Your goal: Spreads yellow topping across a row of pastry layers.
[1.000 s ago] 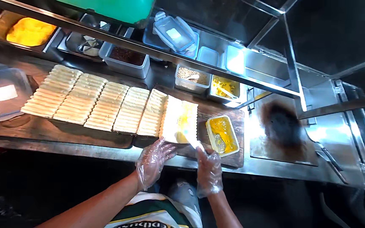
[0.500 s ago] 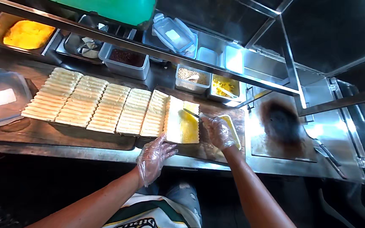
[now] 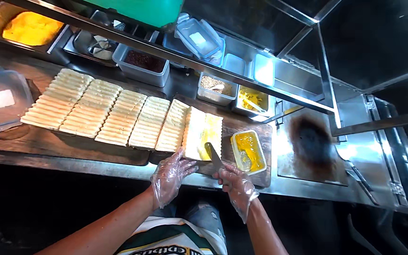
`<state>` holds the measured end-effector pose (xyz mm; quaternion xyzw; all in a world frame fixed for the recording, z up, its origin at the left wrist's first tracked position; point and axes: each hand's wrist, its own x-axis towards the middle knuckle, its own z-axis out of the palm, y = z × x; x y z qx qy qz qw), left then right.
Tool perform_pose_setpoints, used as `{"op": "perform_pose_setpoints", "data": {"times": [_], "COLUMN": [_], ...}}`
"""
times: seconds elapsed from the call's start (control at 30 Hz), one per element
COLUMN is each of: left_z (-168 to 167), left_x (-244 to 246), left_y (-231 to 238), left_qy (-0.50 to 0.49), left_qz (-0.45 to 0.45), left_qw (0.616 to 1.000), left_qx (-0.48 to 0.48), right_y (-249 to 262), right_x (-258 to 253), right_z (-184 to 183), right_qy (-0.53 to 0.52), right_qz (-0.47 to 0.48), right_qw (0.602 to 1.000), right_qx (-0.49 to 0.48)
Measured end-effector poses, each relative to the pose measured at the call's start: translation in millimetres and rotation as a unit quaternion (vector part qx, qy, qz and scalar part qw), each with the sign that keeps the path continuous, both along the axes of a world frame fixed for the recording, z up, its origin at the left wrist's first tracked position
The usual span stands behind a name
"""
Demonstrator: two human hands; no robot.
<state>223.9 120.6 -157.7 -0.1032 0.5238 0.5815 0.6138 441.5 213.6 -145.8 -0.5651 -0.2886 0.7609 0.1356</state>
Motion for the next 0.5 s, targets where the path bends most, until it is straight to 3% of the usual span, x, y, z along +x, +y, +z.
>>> {"op": "perform_pose_setpoints", "data": {"times": [0.1,0.2,0.27,0.33,0.4,0.43,0.5], "left_z": [-2.1,0.3,3.7,4.3,6.3,7.0,7.7], "left_x": [3.3,11.8,24.6,43.6,70.5,85.1,110.8], "left_y": [-1.2,-2.0,-3.4,-7.8,-10.8,-10.4,-5.7], "left_qy": [0.005,0.004,0.006,-0.004,-0.018,-0.027,-0.048], "left_qz": [0.003,0.021,0.029,0.011,-0.018,-0.027,-0.037], "left_qw": [1.000,1.000,0.999,1.000,0.999,0.998,0.996], "left_qx": [0.009,0.006,-0.012,-0.025,-0.042,-0.053,-0.063], "right_y": [-0.5,8.0,15.4,22.1,24.8,24.3,18.1], "right_x": [17.8,43.4,66.1,87.2,109.6,118.7,124.9], "right_z": [1.8,10.2,18.5,20.6,8.4,5.0,10.4], "right_qy": [0.160,0.199,0.137,-0.014,-0.222,-0.326,-0.481], "right_qz": [-0.095,-0.115,-0.119,-0.086,0.041,0.145,0.314], "right_qw": [0.977,0.969,0.983,0.988,0.923,0.854,0.714], "right_qx": [-0.103,-0.094,-0.024,0.126,0.311,0.380,0.401]}}
